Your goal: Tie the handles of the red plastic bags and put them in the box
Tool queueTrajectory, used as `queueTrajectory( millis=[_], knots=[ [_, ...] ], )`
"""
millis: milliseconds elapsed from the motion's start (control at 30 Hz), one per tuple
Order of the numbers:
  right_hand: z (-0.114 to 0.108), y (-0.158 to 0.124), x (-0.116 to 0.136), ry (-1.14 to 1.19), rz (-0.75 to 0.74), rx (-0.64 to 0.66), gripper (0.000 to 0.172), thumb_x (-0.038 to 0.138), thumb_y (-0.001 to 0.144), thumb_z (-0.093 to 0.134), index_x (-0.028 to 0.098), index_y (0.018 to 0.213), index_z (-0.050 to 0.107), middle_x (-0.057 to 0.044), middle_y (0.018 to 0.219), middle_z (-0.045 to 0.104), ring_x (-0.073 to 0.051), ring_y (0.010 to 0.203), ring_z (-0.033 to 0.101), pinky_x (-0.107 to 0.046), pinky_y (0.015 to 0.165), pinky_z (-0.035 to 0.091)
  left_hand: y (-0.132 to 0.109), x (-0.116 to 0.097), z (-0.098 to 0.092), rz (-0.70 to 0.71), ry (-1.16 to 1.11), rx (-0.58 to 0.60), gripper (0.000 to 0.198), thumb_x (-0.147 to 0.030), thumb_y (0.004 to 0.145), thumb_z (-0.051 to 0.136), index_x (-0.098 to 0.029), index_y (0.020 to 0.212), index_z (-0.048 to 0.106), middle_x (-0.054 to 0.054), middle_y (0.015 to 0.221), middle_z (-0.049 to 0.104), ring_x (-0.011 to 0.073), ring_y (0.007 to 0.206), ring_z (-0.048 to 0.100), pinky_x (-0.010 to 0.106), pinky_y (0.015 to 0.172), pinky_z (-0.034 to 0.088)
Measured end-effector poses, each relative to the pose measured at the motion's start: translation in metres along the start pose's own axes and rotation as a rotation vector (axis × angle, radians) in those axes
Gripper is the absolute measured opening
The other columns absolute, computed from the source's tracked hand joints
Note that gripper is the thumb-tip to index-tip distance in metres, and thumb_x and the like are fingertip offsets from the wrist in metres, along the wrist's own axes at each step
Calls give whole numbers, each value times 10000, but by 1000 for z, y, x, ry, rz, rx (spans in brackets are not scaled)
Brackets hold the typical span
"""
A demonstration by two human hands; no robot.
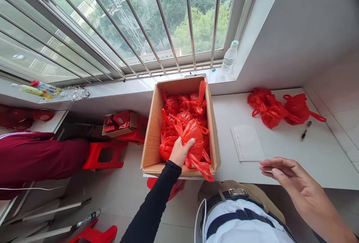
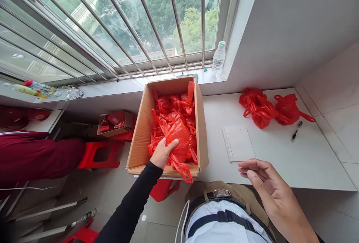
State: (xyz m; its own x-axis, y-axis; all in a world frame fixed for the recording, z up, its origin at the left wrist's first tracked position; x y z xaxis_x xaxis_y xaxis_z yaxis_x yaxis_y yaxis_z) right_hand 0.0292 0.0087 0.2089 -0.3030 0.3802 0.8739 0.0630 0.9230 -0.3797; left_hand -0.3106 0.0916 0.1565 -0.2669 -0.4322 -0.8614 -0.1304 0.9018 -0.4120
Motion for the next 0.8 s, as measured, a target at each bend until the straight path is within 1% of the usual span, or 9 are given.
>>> queueTrajectory(
  millis=[100,200,300,400,467,567,667,733,800],
  knots=[
    [6,2,-3,9,7,20,354,542,894,595,298,1150,602,-53,1174,684,-249,1046,696,-335,927,604,26,43,-1,-147,295,-28,314,-251,876,579,-127,1164,577,158,1161,713,268,1119,659,399,981,500],
    [10,4,-8,25,10,47,377,548,877,614,276,1139,611,-66,1136,699,-254,1026,706,-339,915,609,46,60,1,-244,494,5,412,-230,777,695,-134,1157,567,186,1109,716,345,1141,640,475,993,464],
    [12,5,-14,36,27,52,394,551,863,629,265,1133,622,-76,1128,706,-264,1031,708,-344,916,605,53,54,6,-210,643,61,573,-289,797,687,-147,1308,472,222,1273,640,373,1234,582,494,1022,426],
    [14,5,-22,48,44,42,391,552,856,639,264,1119,625,-73,1108,713,-259,1017,714,-336,910,605,49,47,19,-140,729,121,723,-323,776,704,-166,1407,389,229,1381,563,394,1283,541,513,1045,397],
    [16,4,-27,60,56,36,390,551,853,643,266,1119,625,-67,1100,714,-250,1011,716,-323,913,600,44,48,29,-126,752,182,705,-262,714,745,-164,1354,467,213,1272,642,395,1199,605,498,1009,431],
    [20,3,-35,68,86,56,398,549,846,654,269,1128,626,-62,1126,708,-239,1038,707,-305,943,580,46,43,37,-73,721,244,493,-156,699,705,-185,1181,604,132,1049,739,325,1032,694,400,935,492],
    [23,3,-41,79,130,54,411,560,852,642,272,1144,618,-65,1180,694,-245,1079,690,-320,984,557,68,23,34,34,633,186,365,-167,796,592,-213,1157,616,74,1063,742,249,1024,691,322,944,490],
    [24,2,-43,89,153,37,426,576,849,635,271,1145,616,-75,1214,683,-267,1106,679,-349,998,553,91,9,31,77,577,97,402,-181,852,517,-202,1251,566,79,1153,717,235,1092,662,324,994,468],
    [27,1,-45,90,176,39,436,595,850,622,277,1149,610,-79,1256,667,-280,1136,666,-358,999,554,113,1,35,92,533,22,513,-195,878,488,-171,1389,453,111,1290,654,236,1195,610,340,1054,434]
  ],
)
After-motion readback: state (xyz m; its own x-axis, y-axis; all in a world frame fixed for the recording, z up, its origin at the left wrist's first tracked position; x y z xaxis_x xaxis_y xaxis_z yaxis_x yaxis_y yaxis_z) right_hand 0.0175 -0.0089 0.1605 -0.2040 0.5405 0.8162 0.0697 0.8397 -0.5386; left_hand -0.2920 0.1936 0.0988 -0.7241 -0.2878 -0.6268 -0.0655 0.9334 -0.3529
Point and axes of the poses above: each hand's wrist, its own y-axis towards the middle knuckle, its own z-axis out of the palm, x = y × z, the point moved 4 cm from there along y, towards the middle knuckle
